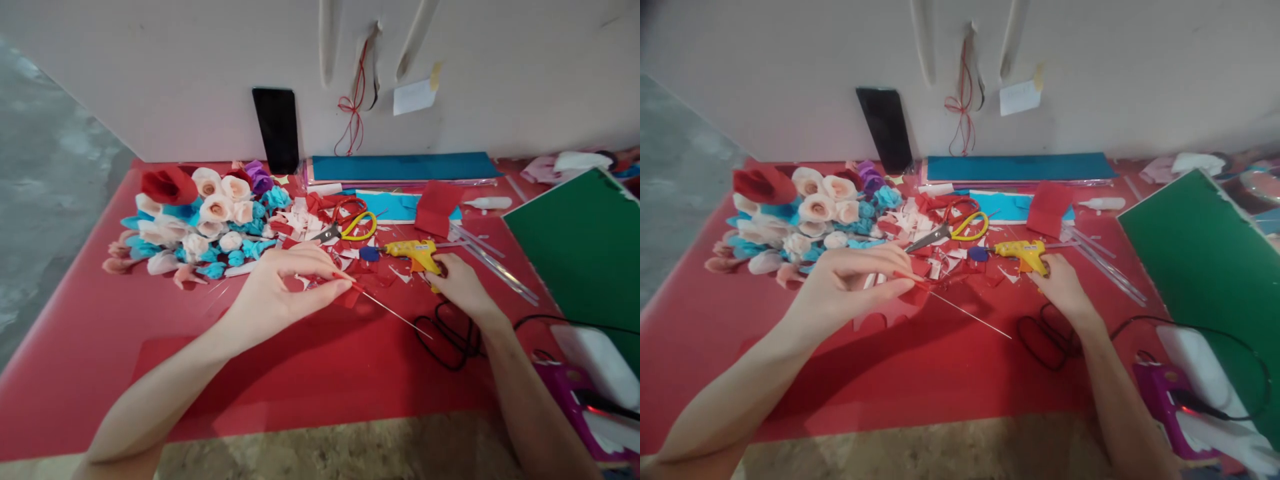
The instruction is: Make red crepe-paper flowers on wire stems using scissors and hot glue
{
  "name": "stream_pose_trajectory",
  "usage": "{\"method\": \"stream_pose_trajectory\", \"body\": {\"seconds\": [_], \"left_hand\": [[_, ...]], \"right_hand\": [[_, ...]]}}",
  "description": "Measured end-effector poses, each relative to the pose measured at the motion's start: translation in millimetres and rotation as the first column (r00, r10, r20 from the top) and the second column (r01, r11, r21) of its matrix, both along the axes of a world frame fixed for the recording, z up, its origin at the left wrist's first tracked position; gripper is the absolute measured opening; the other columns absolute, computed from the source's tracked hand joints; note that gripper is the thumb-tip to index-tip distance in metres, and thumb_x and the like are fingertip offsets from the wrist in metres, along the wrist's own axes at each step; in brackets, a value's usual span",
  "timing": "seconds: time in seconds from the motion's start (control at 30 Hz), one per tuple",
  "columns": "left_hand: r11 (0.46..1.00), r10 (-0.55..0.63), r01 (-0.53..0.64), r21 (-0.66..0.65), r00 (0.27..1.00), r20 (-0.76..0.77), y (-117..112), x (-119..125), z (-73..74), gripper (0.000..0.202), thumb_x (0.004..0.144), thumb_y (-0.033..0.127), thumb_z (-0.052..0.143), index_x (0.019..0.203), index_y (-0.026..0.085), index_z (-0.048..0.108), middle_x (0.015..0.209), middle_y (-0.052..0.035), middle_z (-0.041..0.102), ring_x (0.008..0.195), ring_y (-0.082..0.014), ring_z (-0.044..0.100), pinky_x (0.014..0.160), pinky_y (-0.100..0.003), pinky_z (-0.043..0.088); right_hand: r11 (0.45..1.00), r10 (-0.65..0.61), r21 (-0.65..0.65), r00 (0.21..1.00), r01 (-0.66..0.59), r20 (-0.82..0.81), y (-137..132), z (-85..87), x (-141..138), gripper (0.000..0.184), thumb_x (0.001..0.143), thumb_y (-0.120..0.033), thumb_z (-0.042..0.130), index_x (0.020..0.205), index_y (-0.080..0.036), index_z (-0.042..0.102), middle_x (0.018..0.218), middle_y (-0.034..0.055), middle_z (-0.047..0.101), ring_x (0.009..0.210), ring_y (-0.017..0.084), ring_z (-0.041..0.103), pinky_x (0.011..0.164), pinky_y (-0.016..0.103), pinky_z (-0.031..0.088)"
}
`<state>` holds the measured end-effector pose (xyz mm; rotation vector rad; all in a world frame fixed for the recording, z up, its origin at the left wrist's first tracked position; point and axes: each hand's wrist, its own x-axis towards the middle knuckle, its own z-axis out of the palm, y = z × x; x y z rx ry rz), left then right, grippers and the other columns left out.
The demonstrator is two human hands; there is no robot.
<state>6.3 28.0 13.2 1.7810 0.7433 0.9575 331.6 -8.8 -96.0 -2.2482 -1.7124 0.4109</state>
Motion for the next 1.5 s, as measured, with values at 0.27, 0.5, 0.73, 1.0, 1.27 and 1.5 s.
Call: {"method": "stream_pose_trajectory", "body": {"seconds": [0.27, 0.5, 0.73, 1.0, 1.27, 1.5], "left_hand": [[0.994, 0.003, 0.0, -0.108, 0.999, 0.034, 1.7, -7.7, 2.3, 0.01, 0.076, 0.017, 0.067, 0.066, 0.02, 0.07, 0.068, 0.001, 0.067, 0.071, -0.0124, 0.058, 0.076, -0.028, 0.046], [0.979, -0.001, 0.016, -0.201, 0.997, 0.073, 0.7, -6.9, 5.6, 0.011, 0.076, 0.02, 0.067, 0.065, 0.019, 0.069, 0.068, 0.0009, 0.066, 0.069, -0.0118, 0.056, 0.07, -0.026, 0.045], [0.927, -0.005, -0.027, -0.374, 0.997, -0.083, 13.2, 9.0, -27.0, 0.013, 0.073, 0.028, 0.069, 0.069, 0.016, 0.072, 0.076, -0.0034, 0.07, 0.077, -0.016, 0.061, 0.075, -0.028, 0.044], [0.85, -0.121, 0.101, -0.517, 0.993, -0.005, 11.8, 40.2, -80.3, 0.008, 0.069, 0.026, 0.07, 0.069, 0.018, 0.073, 0.115, -0.0076, 0.064, 0.109, -0.0233, 0.058, 0.096, -0.038, 0.043], [0.769, -0.132, 0.079, -0.634, 0.991, -0.037, 18.5, 56.4, -84.2, 0.016, 0.067, 0.033, 0.071, 0.076, 0.02, 0.074, 0.141, -0.0105, 0.044, 0.137, -0.0291, 0.03, 0.11, -0.048, 0.026], [0.688, -0.139, 0.117, -0.717, 0.99, 0.029, 20.8, 61.2, -88.5, 0.022, 0.065, 0.033, 0.073, 0.077, 0.015, 0.073, 0.14, -0.0169, 0.044, 0.135, -0.0303, 0.032, 0.074, -0.029, 0.055]], "right_hand": [[0.981, -0.138, 0.1, 0.963, 0.165, -0.229, -11.5, 32.4, -10.9, 0.028, 0.088, -0.031, 0.054, 0.11, -0.014, 0.052, 0.096, 0.0052, 0.06, 0.077, 0.015, 0.06, 0.067, 0.032, 0.053], [0.98, -0.064, 0.154, 0.929, 0.128, -0.365, -27.5, 78.5, -38.5, 0.006, 0.073, -0.023, 0.049, 0.079, -0.022, 0.046, 0.065, -0.0036, 0.051, 0.055, 0.013, 0.053, 0.052, 0.025, 0.047], [0.983, -0.177, -0.084, 0.962, 0.163, -0.209, -3.5, 37.6, -29.1, 0.026, 0.089, -0.031, 0.054, 0.108, -0.013, 0.054, 0.096, 0.0048, 0.059, 0.076, 0.014, 0.059, 0.065, 0.031, 0.052], [0.988, -0.133, -0.093, 0.977, 0.119, -0.166, 9.8, 14.9, -32.4, 0.031, 0.09, -0.032, 0.053, 0.116, -0.016, 0.053, 0.116, 0.0088, 0.055, 0.098, 0.02, 0.058, 0.082, 0.04, 0.051], [0.993, -0.109, -0.064, 0.968, 0.097, -0.225, 8.3, 11.1, -27.5, 0.029, 0.09, -0.031, 0.053, 0.115, -0.017, 0.054, 0.116, 0.0087, 0.055, 0.098, 0.02, 0.057, 0.083, 0.04, 0.05], [0.977, -0.199, -0.153, 0.902, 0.15, -0.383, 6.9, 19.4, -19.5, 0.029, 0.09, -0.031, 0.053, 0.114, -0.015, 0.054, 0.112, 0.0082, 0.057, 0.094, 0.019, 0.059, 0.079, 0.039, 0.052]]}}
